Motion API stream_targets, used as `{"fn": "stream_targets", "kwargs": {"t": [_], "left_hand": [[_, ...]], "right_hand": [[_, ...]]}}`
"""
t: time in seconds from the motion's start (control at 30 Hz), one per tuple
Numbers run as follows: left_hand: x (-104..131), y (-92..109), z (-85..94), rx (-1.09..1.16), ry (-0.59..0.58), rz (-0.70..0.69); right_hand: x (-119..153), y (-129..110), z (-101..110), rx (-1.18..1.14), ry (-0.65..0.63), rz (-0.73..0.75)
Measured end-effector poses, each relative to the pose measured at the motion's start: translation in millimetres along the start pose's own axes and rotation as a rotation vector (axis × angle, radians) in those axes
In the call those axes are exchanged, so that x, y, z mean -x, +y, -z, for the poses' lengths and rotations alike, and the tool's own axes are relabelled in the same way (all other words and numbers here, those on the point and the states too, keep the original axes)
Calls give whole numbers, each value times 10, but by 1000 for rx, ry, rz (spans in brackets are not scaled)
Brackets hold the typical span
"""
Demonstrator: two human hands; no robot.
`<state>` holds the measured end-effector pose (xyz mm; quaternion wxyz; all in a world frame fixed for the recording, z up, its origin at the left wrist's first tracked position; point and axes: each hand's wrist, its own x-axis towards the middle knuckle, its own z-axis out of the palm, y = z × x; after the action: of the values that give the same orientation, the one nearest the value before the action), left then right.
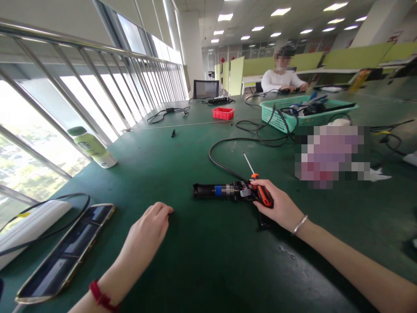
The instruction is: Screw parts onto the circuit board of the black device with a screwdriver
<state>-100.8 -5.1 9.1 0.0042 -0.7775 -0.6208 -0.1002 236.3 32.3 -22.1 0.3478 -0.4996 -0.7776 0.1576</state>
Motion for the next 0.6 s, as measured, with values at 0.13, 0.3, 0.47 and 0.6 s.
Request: {"fn": "stream_targets", "kwargs": {"t": [0.13, 0.3, 0.47, 0.6], "left_hand": [[32, 452, -47, 31, -45, -174], [-149, 905, -116, 1, -112, -391], [-348, 1044, -172, 8, -105, -355], [-403, 973, -185, 144, -59, -304]], "right_hand": [[-27, -7, -53, 15, 46, 21], [-75, -5, -96, 63, 58, 56], [-225, -67, -181, 132, 65, 72], [-392, -182, -330, 185, 97, 56]]}}
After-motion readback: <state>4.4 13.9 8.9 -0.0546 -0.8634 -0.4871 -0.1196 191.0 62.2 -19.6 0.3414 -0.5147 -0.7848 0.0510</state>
